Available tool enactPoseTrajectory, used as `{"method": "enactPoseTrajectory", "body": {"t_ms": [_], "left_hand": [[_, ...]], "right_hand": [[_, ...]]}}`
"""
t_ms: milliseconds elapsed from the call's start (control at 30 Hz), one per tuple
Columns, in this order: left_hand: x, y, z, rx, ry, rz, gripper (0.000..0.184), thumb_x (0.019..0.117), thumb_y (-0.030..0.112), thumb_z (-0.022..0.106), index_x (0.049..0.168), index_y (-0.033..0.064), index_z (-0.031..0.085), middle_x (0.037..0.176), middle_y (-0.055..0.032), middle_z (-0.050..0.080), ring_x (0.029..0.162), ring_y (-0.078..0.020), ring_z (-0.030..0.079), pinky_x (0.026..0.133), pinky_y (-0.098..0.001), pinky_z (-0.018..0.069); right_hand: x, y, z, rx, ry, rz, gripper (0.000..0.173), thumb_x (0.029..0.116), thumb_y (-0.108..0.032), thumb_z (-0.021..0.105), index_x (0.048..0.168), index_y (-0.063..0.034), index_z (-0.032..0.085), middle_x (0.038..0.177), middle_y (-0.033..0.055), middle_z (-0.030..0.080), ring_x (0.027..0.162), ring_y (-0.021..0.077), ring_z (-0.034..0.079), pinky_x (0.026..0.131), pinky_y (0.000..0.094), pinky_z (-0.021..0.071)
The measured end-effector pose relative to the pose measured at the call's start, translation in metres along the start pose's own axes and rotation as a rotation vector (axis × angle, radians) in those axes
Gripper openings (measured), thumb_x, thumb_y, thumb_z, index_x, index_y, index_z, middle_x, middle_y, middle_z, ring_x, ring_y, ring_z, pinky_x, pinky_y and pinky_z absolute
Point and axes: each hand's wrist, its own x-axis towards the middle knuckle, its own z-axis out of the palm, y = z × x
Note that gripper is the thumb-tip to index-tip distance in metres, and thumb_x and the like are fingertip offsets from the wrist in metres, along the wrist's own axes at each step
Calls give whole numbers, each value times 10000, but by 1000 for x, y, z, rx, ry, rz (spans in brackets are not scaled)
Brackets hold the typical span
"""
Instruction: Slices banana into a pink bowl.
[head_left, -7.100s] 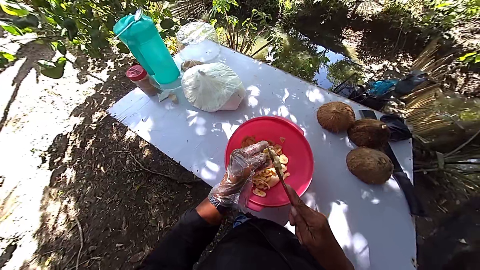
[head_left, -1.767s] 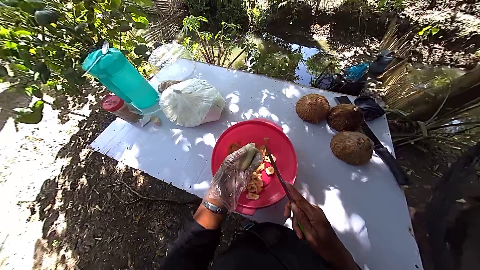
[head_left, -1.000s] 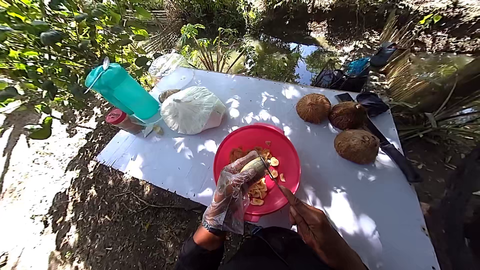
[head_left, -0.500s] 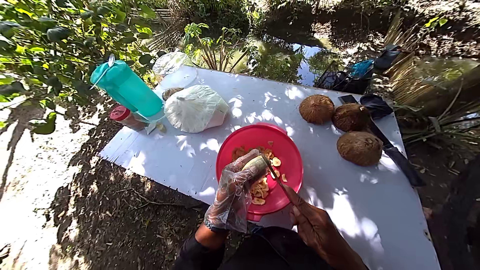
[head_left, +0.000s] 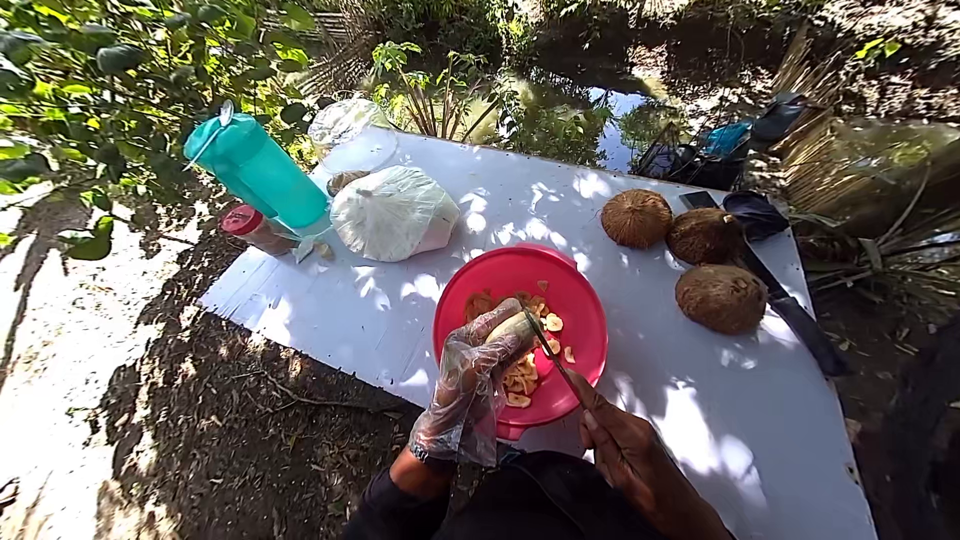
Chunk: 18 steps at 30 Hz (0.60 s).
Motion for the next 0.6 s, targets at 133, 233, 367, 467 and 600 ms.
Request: {"method": "enactPoseTrajectory", "body": {"t_ms": [133, 233, 367, 467, 600], "left_hand": [[-2, 4, 0, -18, 1, -14, 361, 970, -43, 558, 1326, -98, 583, 1250, -268, 654, 1106, -347, 687, 972, -454, 579], [-3, 2, -6, -54, -41, -5, 376, 980, -4, 568, 1345, -93, 569, 1257, -272, 645, 1119, -351, 676, 986, -461, 567], [0, 4, -2, -9, -3, 8, 371, 974, -11, 567, 1338, -81, 579, 1233, -252, 659, 1095, -319, 681, 962, -432, 576], [2, 7, 4, 38, 62, 21, 366, 975, -41, 561, 1337, -76, 592, 1220, -247, 670, 1049, -315, 697, 934, -426, 590], [5, 3, 2, 71, 54, 30, 363, 970, -40, 577, 1330, -67, 607, 1232, -245, 672, 1077, -324, 694, 937, -428, 594]], "right_hand": [[1, 2, 3, -80, 11, 3, 453, 1107, -196, 368, 1531, -102, 499, 761, 8, 622, 562, 45, 523, 540, 192, 499], [2, 2, 2, -1, -15, 18, 460, 1112, -194, 358, 1546, -95, 472, 766, -5, 614, 543, 37, 505, 502, 189, 481], [1, -3, 0, 100, -13, 25, 457, 1125, -209, 353, 1556, -98, 455, 801, -5, 621, 531, 30, 493, 462, 185, 464], [1, -5, -2, 116, -9, 8, 459, 1126, -224, 363, 1565, -119, 447, 807, -7, 615, 534, 26, 483, 466, 176, 454], [-1, -5, -3, 128, -48, 30, 461, 1121, -206, 365, 1567, -115, 441, 824, -2, 624, 536, 24, 493, 472, 176, 461]]}}
